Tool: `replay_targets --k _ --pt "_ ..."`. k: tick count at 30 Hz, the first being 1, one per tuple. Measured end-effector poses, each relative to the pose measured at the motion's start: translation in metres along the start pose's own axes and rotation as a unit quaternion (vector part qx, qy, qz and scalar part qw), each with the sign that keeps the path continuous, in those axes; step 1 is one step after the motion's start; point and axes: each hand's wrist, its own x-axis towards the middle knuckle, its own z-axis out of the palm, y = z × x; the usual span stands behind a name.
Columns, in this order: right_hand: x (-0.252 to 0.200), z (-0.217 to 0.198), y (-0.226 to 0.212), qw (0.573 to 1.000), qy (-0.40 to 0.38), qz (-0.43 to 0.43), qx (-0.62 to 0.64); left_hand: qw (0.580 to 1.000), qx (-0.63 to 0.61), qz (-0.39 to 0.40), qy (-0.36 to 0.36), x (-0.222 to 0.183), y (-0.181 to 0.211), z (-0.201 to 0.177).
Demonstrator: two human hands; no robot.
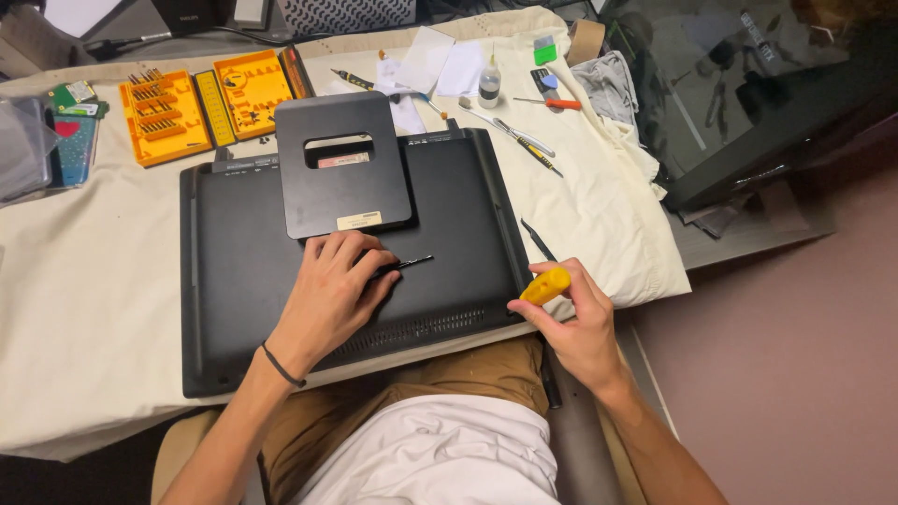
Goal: Removing small plastic covers and screws from the back of an electronic device using a screwdriver and manual prying.
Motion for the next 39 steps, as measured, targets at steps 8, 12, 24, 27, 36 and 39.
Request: replay_targets --k 8,12,24,27,36,39 --pt "-0.005 0.003 0.015 0.982 -0.061 0.095 0.154 1.000 0.003 -0.001 -0.004 0.001 -0.002 0.000" --pt "-0.010 0.005 0.020 0.983 -0.062 0.113 0.131 1.000 0.000 0.002 -0.009 0.000 -0.002 0.001" --pt "-0.012 0.007 0.022 0.960 -0.104 0.127 0.227 1.000 -0.004 0.003 -0.007 -0.001 -0.001 0.000" --pt "-0.025 0.006 0.058 0.960 -0.113 0.120 0.227 1.000 0.000 0.003 -0.013 -0.001 -0.001 0.001" --pt "-0.011 0.010 0.035 0.977 -0.102 0.096 0.161 1.000 0.006 0.012 -0.005 -0.001 0.000 -0.001" --pt "-0.015 0.010 0.023 0.976 -0.095 0.103 0.166 1.000 0.012 0.011 -0.002 -0.002 -0.002 0.002"
